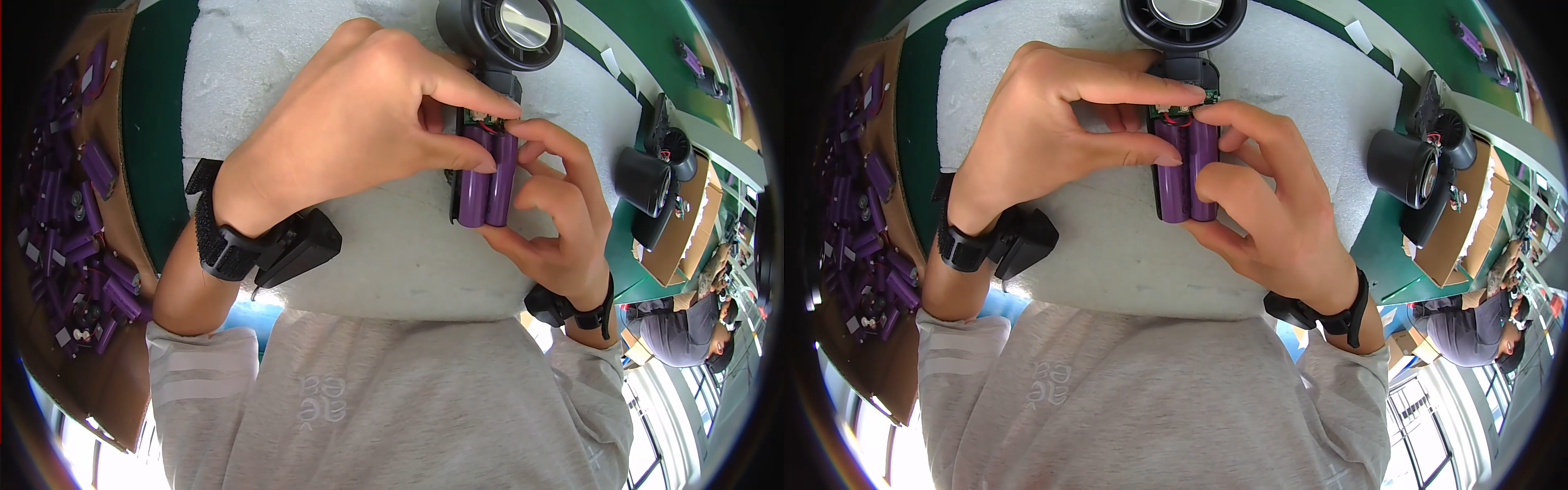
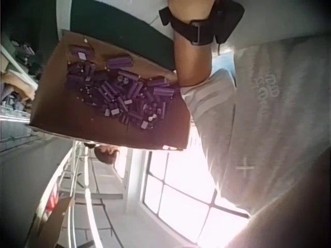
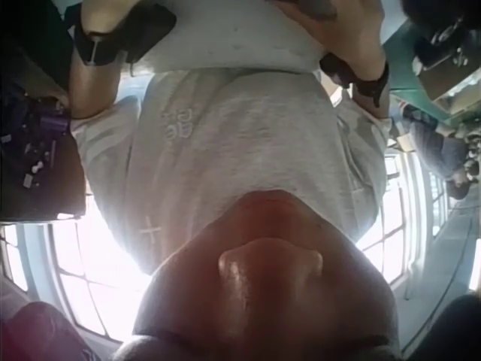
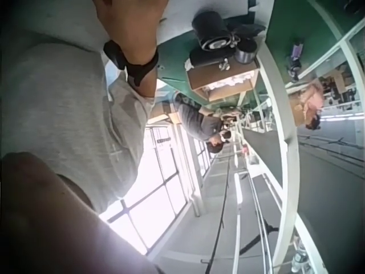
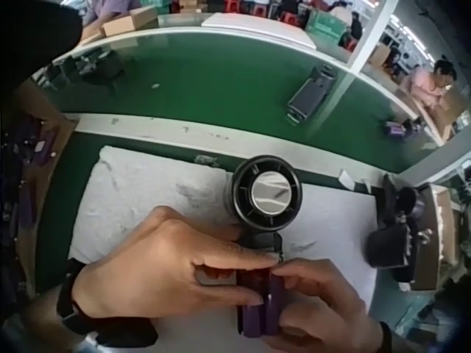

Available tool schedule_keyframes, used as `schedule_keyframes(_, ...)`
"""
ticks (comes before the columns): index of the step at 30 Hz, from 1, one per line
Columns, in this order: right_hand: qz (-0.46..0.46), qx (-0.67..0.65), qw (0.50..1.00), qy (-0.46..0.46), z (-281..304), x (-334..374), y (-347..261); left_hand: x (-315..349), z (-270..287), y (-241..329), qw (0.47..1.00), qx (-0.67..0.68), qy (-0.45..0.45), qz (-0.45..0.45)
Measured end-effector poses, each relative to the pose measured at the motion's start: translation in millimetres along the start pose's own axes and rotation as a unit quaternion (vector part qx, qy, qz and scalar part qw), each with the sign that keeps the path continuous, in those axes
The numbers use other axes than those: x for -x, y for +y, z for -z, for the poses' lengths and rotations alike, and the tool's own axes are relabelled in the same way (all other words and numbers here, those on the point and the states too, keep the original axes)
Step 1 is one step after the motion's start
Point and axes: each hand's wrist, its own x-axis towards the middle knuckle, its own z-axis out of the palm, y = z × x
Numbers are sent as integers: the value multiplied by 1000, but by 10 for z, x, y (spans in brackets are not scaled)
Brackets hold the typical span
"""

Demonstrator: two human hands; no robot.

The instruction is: Assembling a portable electronic device by connecting internal wiring and inserting rechargeable batteries.

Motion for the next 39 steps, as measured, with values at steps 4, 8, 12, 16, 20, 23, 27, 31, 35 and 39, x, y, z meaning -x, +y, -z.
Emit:
schedule_keyframes(4,-29,13,999,-41,89,-52,-32,-11,-24,20,1000,16,20,-9)
schedule_keyframes(8,-81,-24,995,-57,81,-40,-13,-8,-41,41,999,18,28,-3)
schedule_keyframes(12,-123,-39,991,-39,49,-31,-82,0,-41,61,1000,6,22,12)
schedule_keyframes(16,-180,-74,981,-23,17,-76,-128,0,-45,37,1000,-7,24,5)
schedule_keyframes(20,-187,-84,979,-15,-9,-85,-96,7,-66,10,999,-11,41,-19)
schedule_keyframes(23,-179,-78,981,-9,-14,-64,-80,-3,-66,23,999,5,38,-11)
schedule_keyframes(27,-163,-61,985,-7,6,-55,-67,-20,-37,14,996,59,20,70)
schedule_keyframes(31,-127,5,992,-14,33,5,-115,-44,9,54,994,59,-12,89)
schedule_keyframes(35,-100,102,990,-16,49,40,-181,-34,5,58,995,82,-3,52)
schedule_keyframes(39,-65,185,980,-24,37,17,-224,-28,27,64,996,71,-14,54)
